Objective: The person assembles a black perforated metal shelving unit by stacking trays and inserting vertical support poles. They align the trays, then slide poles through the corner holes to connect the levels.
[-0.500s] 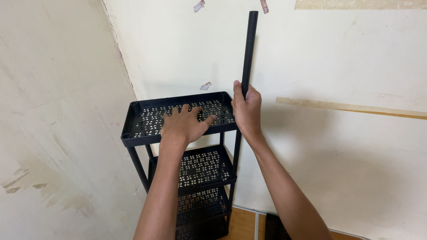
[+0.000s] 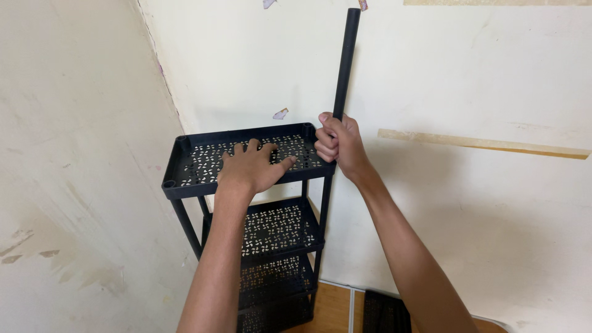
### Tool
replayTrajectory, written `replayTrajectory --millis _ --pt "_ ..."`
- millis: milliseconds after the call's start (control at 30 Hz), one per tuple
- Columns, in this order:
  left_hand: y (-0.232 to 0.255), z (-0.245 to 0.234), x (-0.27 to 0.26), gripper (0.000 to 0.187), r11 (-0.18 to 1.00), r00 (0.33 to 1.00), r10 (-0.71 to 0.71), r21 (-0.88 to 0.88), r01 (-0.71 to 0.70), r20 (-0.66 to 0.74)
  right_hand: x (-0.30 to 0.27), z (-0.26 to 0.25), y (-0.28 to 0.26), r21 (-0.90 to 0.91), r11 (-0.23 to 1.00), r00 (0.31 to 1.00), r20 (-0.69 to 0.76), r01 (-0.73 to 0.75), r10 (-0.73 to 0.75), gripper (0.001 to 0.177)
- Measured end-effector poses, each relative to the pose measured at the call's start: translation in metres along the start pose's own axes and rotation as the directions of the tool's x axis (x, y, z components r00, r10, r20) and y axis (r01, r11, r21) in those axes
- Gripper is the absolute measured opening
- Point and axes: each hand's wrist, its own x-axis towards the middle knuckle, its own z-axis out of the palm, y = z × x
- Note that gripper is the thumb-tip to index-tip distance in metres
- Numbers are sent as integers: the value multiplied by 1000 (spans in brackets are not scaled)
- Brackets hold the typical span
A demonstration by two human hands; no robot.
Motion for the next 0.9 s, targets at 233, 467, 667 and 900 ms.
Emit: replayTrajectory --millis 233,467,667,900 --pt "2 1 -2 75 1000 1000 9 2 -9 -25 -12 26 -2 -254 952 965 -152 172 -215 25" --pt "2 0 -4 72 1000 1000 -15 20 15 -19 -31 65 -4 -657 753 830 -442 -41 -340 24" --pt "5 0 -3 70 999 999 -11 39 12 -36 -14 55 0 -583 811 821 -440 47 -364 47" --pt "3 -3 0 72 999 1000 0 36 0 -15 -4 16 -5 -112 993 988 -141 47 -63 42"
